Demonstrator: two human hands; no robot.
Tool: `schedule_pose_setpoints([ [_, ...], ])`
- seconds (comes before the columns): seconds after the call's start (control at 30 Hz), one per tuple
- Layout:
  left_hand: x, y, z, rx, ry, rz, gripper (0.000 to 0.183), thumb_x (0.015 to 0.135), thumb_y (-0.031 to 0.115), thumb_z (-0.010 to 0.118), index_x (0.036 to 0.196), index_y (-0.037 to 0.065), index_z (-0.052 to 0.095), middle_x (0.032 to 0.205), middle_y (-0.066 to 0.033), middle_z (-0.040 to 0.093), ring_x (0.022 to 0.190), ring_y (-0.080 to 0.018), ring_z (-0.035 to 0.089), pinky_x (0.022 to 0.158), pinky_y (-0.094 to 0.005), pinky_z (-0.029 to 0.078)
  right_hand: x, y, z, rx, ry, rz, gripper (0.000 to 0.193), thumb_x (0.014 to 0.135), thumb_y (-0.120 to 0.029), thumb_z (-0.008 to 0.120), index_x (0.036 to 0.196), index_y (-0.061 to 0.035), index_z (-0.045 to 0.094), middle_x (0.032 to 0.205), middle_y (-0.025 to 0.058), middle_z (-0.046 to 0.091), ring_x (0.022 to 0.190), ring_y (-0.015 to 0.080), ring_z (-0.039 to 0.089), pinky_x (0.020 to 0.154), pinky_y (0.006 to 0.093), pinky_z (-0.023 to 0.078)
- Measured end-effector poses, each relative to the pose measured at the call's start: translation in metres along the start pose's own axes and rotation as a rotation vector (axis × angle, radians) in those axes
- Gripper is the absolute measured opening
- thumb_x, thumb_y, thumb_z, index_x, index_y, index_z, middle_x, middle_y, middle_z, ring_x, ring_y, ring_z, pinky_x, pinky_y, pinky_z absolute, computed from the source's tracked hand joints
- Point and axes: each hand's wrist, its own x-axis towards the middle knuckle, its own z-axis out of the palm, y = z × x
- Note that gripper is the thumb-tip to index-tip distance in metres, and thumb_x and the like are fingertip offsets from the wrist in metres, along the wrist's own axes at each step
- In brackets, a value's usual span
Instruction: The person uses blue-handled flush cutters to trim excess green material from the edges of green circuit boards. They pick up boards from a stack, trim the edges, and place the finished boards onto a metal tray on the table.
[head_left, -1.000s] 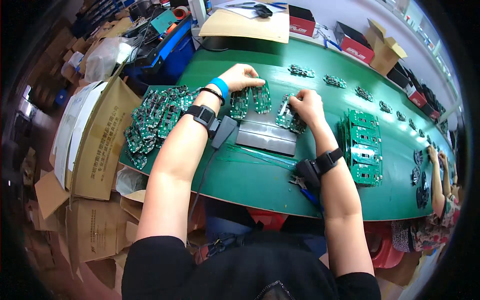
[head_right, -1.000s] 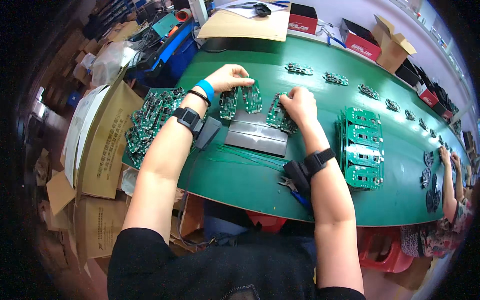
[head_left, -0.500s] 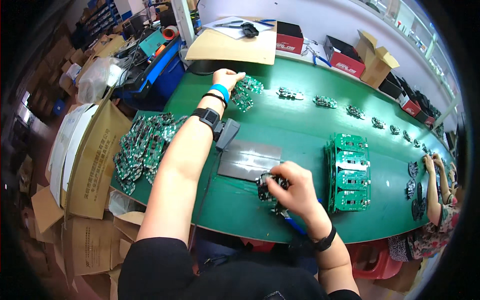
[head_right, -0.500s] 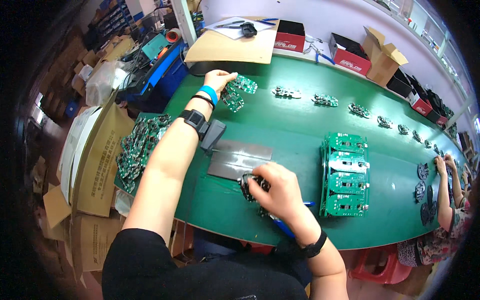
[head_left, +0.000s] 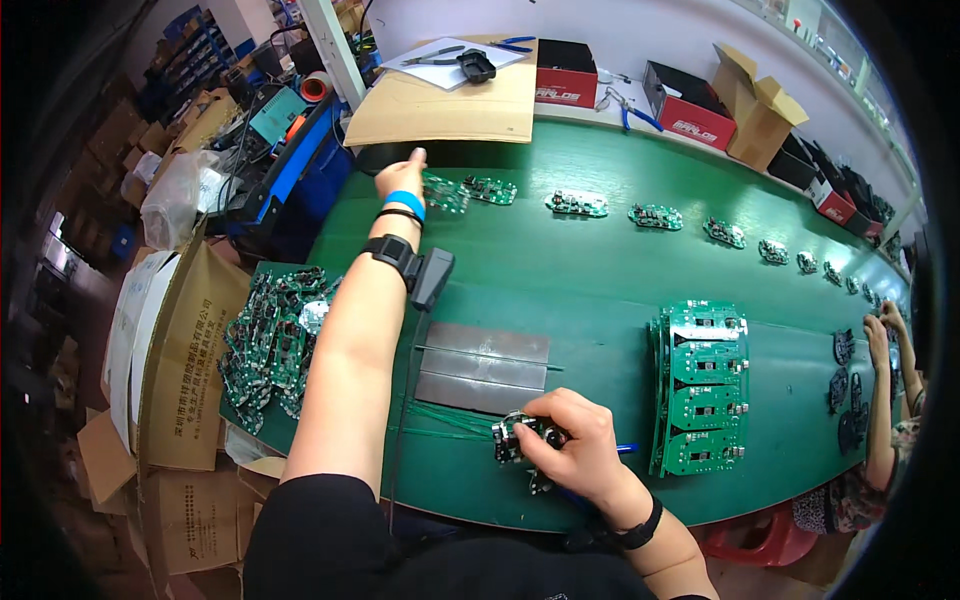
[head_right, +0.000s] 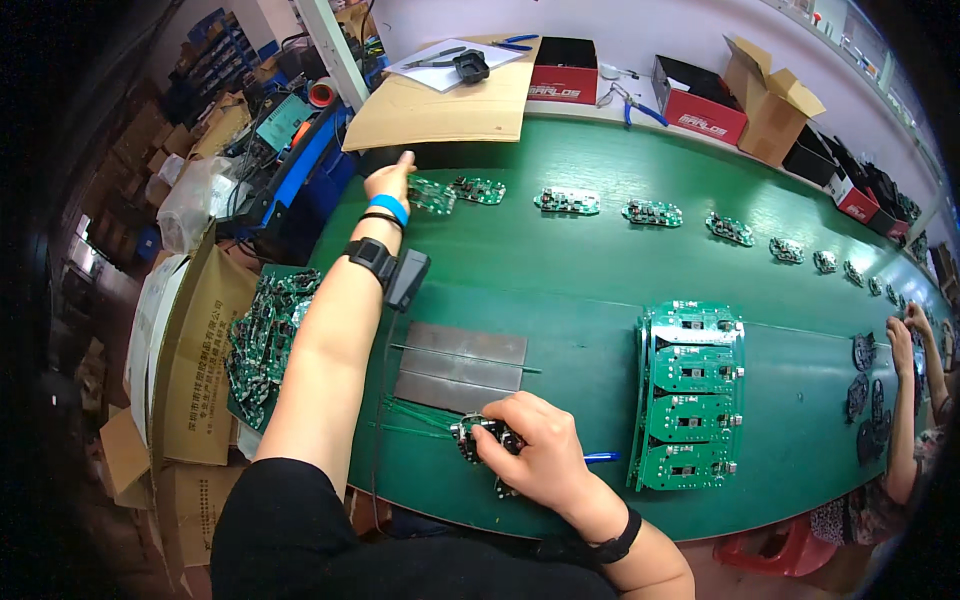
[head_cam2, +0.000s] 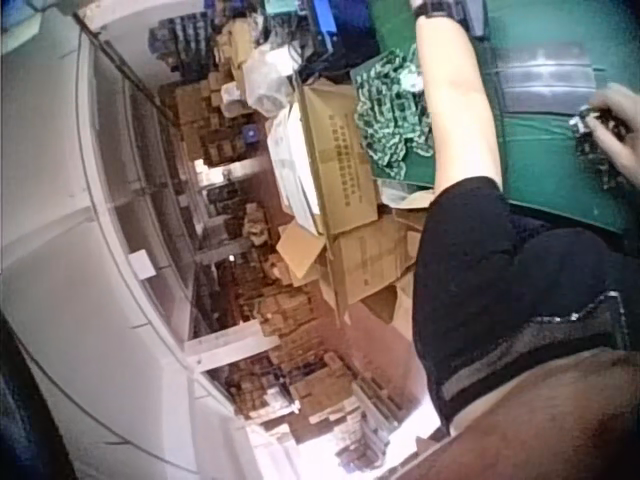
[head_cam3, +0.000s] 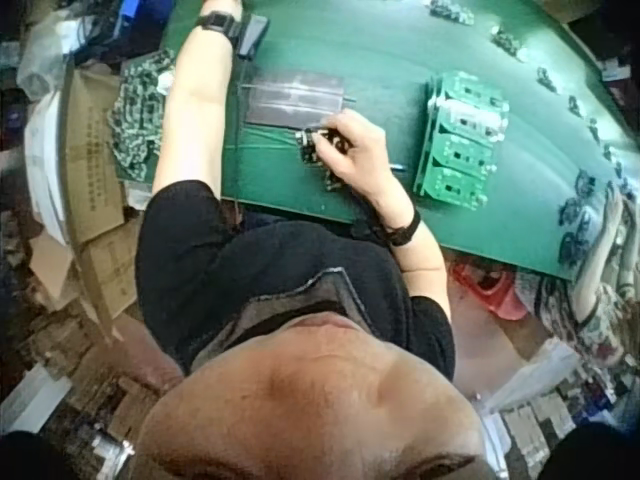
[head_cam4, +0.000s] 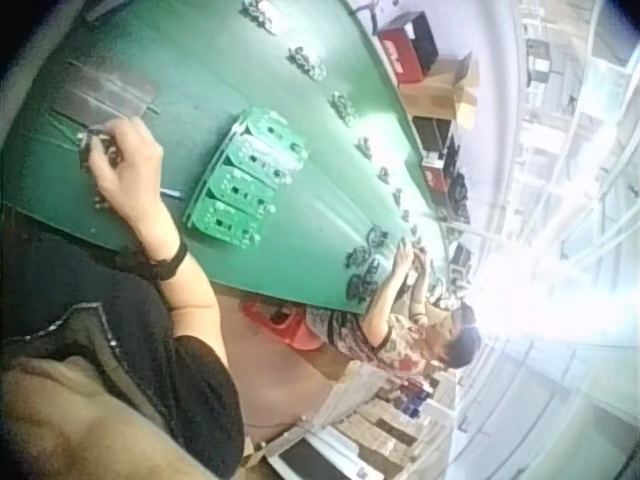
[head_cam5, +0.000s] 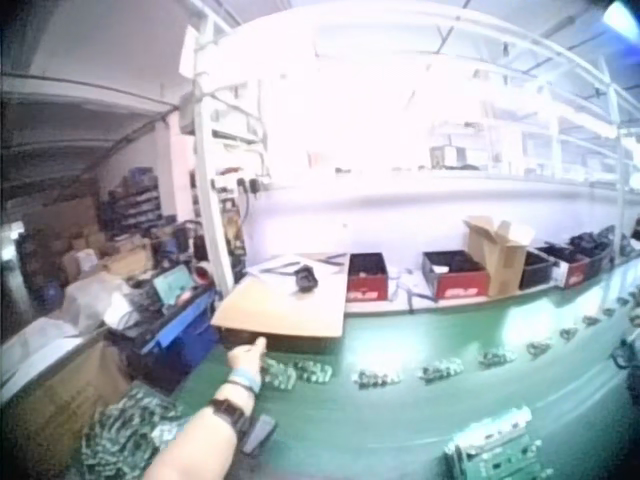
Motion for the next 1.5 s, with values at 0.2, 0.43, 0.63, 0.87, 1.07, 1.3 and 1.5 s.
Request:
schedule_pose_setpoints([
  [0.2,0.036,-0.017,-0.022,0.125,0.258,0.024,0.05,0.095,0.036,0.051,0.066,-0.001,0.07,0.069,-0.0132,0.068,0.065,-0.0267,0.065,0.068,-0.0371,0.051,0.0,0.001,0.001,0.028,-0.023,0.04,0.013,0.074,-0.008,0.071,0.082,0.0001,0.063,0.072,0.0112,0.061,0.061,0.0243,0.059,0.056,0.0331,0.047],
  [0.43,0.028,0.005,-0.028,0.866,0.169,0.391,0.041,0.089,0.037,0.053,0.087,0.0,0.071,0.087,-0.0183,0.07,0.087,-0.0299,0.067,0.083,-0.039,0.048,0.001,0.002,-0.001,0.014,0.01,0.106,0.015,0.074,-0.007,0.073,0.083,0.0006,0.064,0.073,0.0108,0.062,0.062,0.0223,0.06,0.055,0.0305,0.046],
  [0.63,-0.128,0.111,-0.022,0.167,-1.355,-0.064,0.046,0.094,0.043,0.055,0.114,0.002,0.063,0.087,-0.0074,0.061,0.083,-0.0162,0.061,0.071,-0.0289,0.053,-0.001,0.008,-0.002,0.046,0.258,0.13,0.013,0.075,-0.003,0.071,0.084,0.0017,0.063,0.076,0.01,0.062,0.062,0.0166,0.057,0.057,0.0272,0.045],
  [0.87,-0.239,0.133,-0.058,0.448,-1.98,0.223,0.077,0.077,0.012,0.075,0.143,0.005,0.035,0.099,-0.0111,0.059,0.087,-0.0164,0.06,0.076,-0.0309,0.051,-0.001,0.005,0.0,0.145,0.298,0.181,0.013,0.079,-0.001,0.068,0.09,0.0022,0.062,0.079,0.0057,0.058,0.066,0.0115,0.051,0.06,0.0244,0.042],
  [1.07,-0.148,0.167,-0.067,0.448,-1.489,0.065,0.045,0.083,0.01,0.07,0.125,0.008,0.054,0.09,-0.0064,0.066,0.082,-0.0112,0.063,0.074,-0.0266,0.054,0.002,0.005,0.0,0.149,0.353,0.127,0.008,0.081,-0.002,0.066,0.089,0.001,0.064,0.074,0.0049,0.056,0.064,0.0118,0.049,0.059,0.0251,0.04],
  [1.3,0.029,0.099,-0.103,0.255,-0.263,-0.043,0.04,0.087,-0.003,0.058,0.125,0.0,0.05,0.108,-0.013,0.059,0.091,-0.0234,0.063,0.075,-0.0394,0.058,-0.001,-0.002,0.001,0.062,0.126,0.137,0.01,0.079,-0.007,0.068,0.087,-0.0017,0.065,0.071,0.0048,0.051,0.066,0.0152,0.046,0.06,0.0274,0.036],
  [1.5,0.058,0.028,-0.106,0.272,0.047,-0.216,0.042,0.083,-0.011,0.057,0.124,0.001,0.053,0.112,-0.0143,0.059,0.095,-0.0264,0.062,0.074,-0.0411,0.061,0.0,0.007,-0.002,0.116,0.104,0.193,0.02,0.081,-0.01,0.063,0.1,-0.0027,0.063,0.077,0.0036,0.042,0.071,0.0154,0.04,0.064,0.0267,0.034],
])
